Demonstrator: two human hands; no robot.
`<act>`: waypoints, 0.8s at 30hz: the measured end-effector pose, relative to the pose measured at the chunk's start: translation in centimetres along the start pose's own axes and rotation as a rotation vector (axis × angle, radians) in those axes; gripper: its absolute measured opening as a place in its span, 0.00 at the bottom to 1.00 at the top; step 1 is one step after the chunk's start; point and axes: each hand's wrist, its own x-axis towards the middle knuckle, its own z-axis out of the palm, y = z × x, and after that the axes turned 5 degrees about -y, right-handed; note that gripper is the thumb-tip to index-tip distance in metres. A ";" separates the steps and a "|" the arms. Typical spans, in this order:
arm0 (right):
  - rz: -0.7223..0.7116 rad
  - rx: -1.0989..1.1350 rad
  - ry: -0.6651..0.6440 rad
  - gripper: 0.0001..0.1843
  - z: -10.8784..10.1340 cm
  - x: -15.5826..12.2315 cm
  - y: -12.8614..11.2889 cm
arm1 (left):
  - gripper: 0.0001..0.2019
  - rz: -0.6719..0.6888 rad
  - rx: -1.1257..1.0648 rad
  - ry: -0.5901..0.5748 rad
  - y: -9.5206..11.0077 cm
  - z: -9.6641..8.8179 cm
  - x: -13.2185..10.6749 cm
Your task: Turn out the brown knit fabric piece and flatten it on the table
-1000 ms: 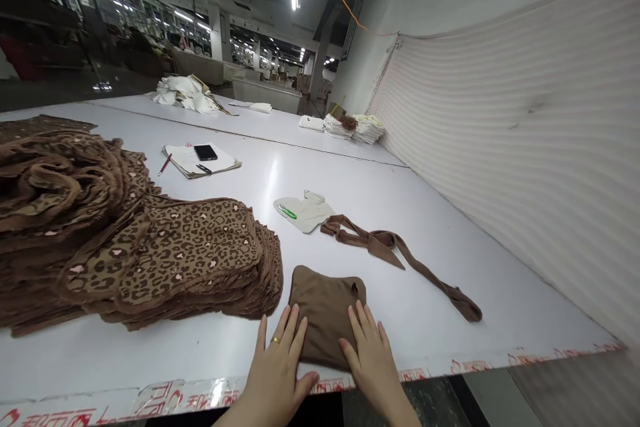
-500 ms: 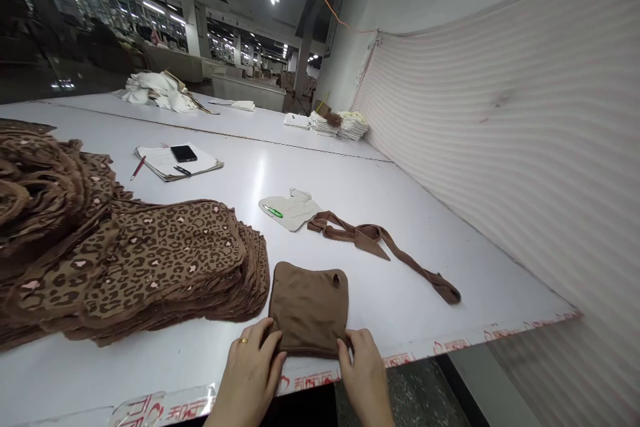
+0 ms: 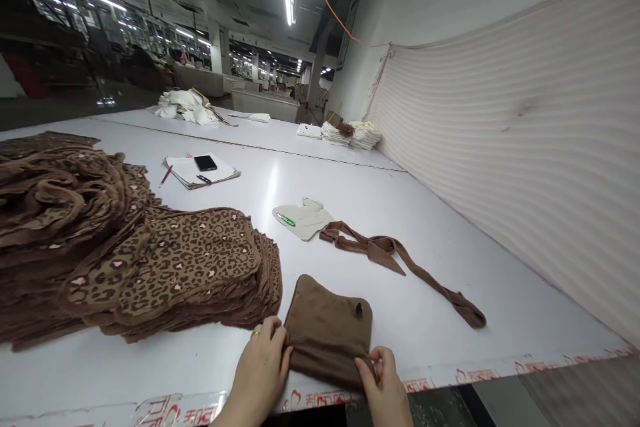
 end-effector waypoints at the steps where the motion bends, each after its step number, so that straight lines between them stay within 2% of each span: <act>1: -0.043 0.056 -0.004 0.17 0.1 -0.1 0.4 | 0.08 -0.002 -0.003 0.001 0.0 0.0 -0.1; 4: -0.117 0.028 -0.037 0.18 0.2 -0.1 1.7 | 0.09 0.003 -0.004 0.009 -0.1 0.3 -0.4; 6: -0.082 -0.162 -0.079 0.20 -0.3 0.2 2.2 | 0.12 0.027 0.032 0.057 -0.3 0.6 -0.7; 8: -0.089 -0.345 -0.067 0.23 -1.0 0.7 1.8 | 0.18 0.114 0.111 0.160 -0.3 1.2 -0.9; 10: -0.229 -0.489 -0.018 0.26 -1.6 1.4 0.9 | 0.22 0.266 0.221 0.264 -0.1 2.1 -1.0; 13: -0.586 -0.664 -0.029 0.25 -1.5 2.9 -0.1 | 0.24 0.511 0.356 0.379 0.7 3.9 -0.9; 14: -0.685 -0.708 -0.050 0.25 -1.1 3.4 0.1 | 0.26 0.555 0.376 0.409 0.9 4.6 -0.6; 16: -0.788 -0.771 -0.076 0.24 0.1 4.3 1.2 | 0.28 0.589 0.374 0.425 1.3 5.7 0.1; 18: -0.765 -0.815 -0.040 0.24 1.7 4.6 2.7 | 0.27 0.541 0.343 0.376 1.8 6.1 1.2; 20: -0.665 -0.844 0.046 0.25 3.3 4.5 3.7 | 0.26 0.463 0.319 0.322 2.3 5.7 2.2; 22: -0.583 -0.824 0.132 0.26 4.7 3.8 3.3 | 0.21 0.431 0.307 0.331 2.7 5.1 2.8; 24: -0.540 -0.735 0.180 0.25 5.3 3.0 1.8 | 0.18 0.470 0.301 0.369 2.5 4.7 2.7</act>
